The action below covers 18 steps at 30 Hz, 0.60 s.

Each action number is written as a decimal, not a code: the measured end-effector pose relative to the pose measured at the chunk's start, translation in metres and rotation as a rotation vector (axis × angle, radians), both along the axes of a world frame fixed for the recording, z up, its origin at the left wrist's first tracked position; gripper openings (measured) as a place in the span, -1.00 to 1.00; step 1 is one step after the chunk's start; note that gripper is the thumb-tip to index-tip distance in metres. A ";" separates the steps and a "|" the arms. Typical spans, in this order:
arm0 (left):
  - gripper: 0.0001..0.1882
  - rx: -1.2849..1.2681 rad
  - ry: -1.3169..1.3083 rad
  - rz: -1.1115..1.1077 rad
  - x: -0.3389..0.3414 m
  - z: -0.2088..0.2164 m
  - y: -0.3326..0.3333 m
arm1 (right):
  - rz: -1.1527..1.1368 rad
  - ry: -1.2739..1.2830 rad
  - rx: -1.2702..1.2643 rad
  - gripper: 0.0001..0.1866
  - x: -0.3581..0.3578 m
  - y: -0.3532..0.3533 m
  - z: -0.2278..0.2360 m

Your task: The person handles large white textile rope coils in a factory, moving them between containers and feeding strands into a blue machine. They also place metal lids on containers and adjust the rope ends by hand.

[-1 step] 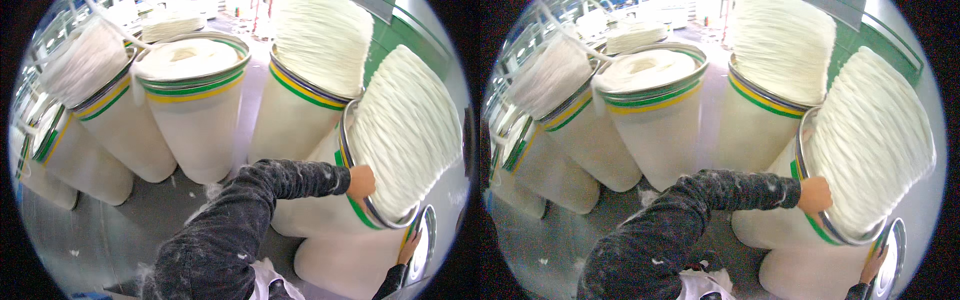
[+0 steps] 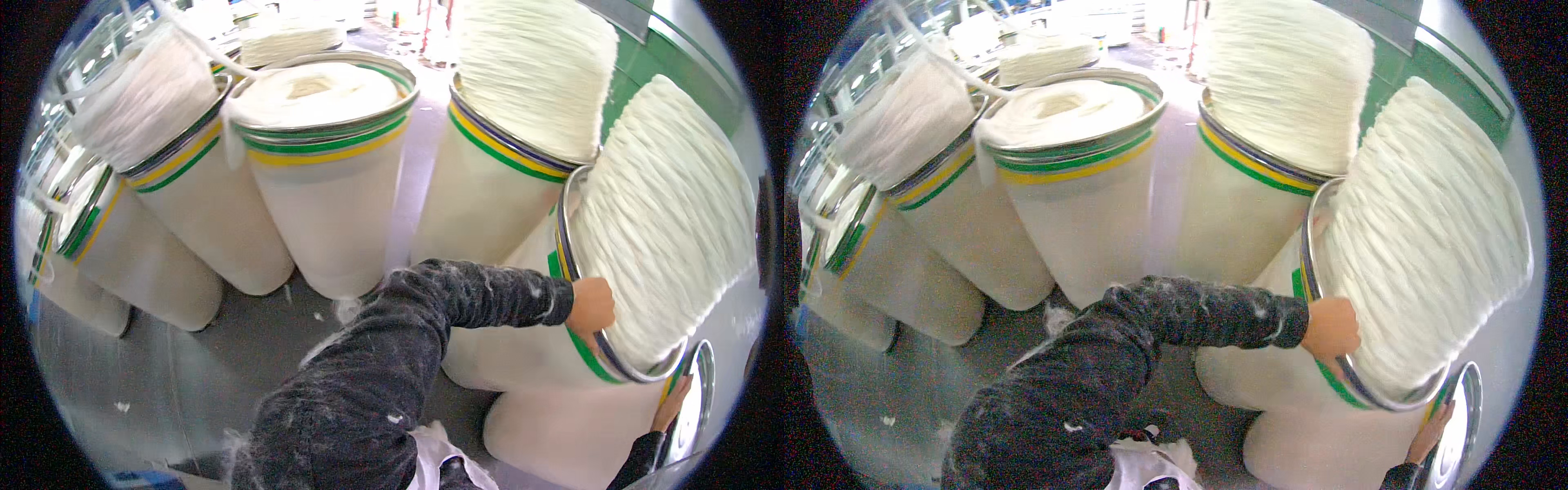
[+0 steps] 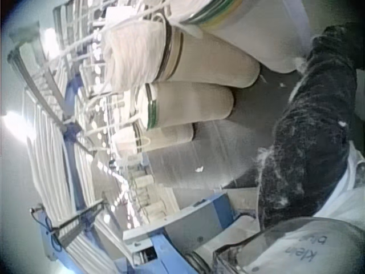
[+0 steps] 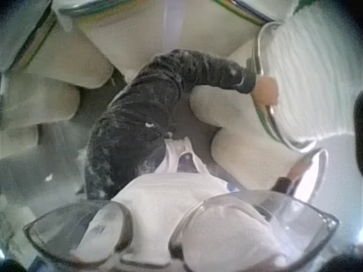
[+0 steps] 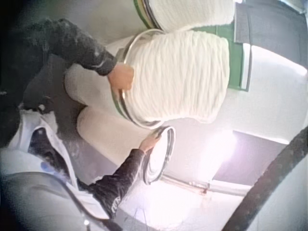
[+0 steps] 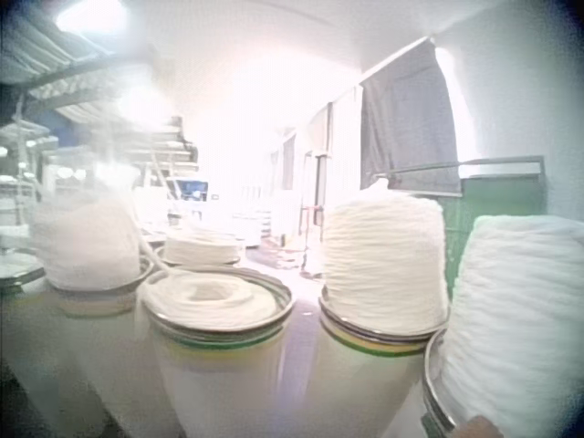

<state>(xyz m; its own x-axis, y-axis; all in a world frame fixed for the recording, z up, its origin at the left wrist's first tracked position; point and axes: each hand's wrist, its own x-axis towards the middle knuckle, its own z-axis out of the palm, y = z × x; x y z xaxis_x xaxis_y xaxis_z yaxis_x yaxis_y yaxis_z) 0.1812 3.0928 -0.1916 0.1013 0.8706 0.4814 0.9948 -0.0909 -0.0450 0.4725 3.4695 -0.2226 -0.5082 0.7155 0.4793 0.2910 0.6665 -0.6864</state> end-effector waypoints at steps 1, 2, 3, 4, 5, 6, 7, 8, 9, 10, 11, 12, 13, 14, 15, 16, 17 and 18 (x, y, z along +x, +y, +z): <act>-0.34 -0.041 0.002 -0.017 0.008 0.001 -0.015 | 0.015 0.085 0.053 -0.36 -0.011 0.015 -0.006; -0.36 -0.030 -0.014 -0.028 0.015 0.002 -0.031 | 0.048 0.211 -0.100 -0.33 -0.023 0.028 -0.015; -0.37 -0.017 -0.030 -0.037 0.024 0.003 -0.048 | 0.130 0.346 -0.263 -0.31 -0.034 0.039 -0.019; -0.38 -0.003 -0.046 -0.046 0.034 0.003 -0.066 | 0.301 0.376 -0.495 -0.27 -0.043 0.045 -0.021; -0.39 -0.014 -0.037 -0.022 0.042 0.006 -0.084 | 0.467 0.337 -0.576 -0.22 -0.050 0.044 -0.023; -0.40 -0.025 -0.030 0.001 0.052 0.007 -0.101 | 0.387 0.410 -0.750 -0.22 -0.053 0.037 -0.022; -0.41 -0.033 -0.020 0.027 0.060 0.007 -0.121 | 0.357 0.485 -0.899 -0.22 -0.053 0.022 -0.018; -0.42 -0.058 -0.030 0.034 0.069 0.006 -0.139 | 0.371 0.476 -0.773 -0.26 -0.044 -0.004 -0.018; -0.42 -0.082 -0.034 0.042 0.078 0.004 -0.156 | 0.377 0.470 -0.647 -0.30 -0.034 -0.038 -0.018; -0.41 -0.065 -0.065 0.045 0.084 0.002 -0.173 | 0.321 0.418 -0.553 -0.31 -0.027 -0.073 -0.011; -0.41 -0.026 -0.050 0.067 0.095 0.000 -0.187 | 0.287 0.361 -0.496 -0.31 -0.022 -0.107 0.000; -0.41 0.010 -0.032 0.097 0.106 -0.004 -0.201 | 0.286 0.299 -0.428 -0.32 -0.018 -0.142 0.008; -0.41 0.031 -0.015 0.134 0.119 -0.006 -0.213 | 0.293 0.235 -0.355 -0.32 -0.014 -0.174 0.016; -0.41 0.021 -0.017 0.154 0.130 -0.008 -0.226 | 0.299 0.187 -0.297 -0.33 -0.011 -0.203 0.021; -0.42 0.004 -0.007 0.186 0.144 -0.011 -0.239 | 0.313 0.130 -0.221 -0.33 -0.004 -0.226 0.028; -0.42 -0.035 -0.024 0.228 0.160 -0.015 -0.252 | 0.334 0.082 -0.147 -0.33 0.000 -0.244 0.032; -0.42 -0.060 -0.029 0.273 0.176 -0.017 -0.264 | 0.309 -0.046 0.088 -0.38 0.002 -0.258 0.036; -0.42 -0.083 -0.047 0.306 0.195 -0.019 -0.276 | 0.306 -0.074 0.111 -0.40 0.005 -0.269 0.039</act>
<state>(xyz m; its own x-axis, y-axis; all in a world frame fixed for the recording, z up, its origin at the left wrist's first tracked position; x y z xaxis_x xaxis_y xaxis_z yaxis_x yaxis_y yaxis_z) 0.3761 2.8164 -0.2104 -0.1922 0.8936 0.4056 0.9774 0.2115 -0.0028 0.4774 3.2003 -0.1840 -0.7276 0.4701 0.4995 0.1120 0.7999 -0.5896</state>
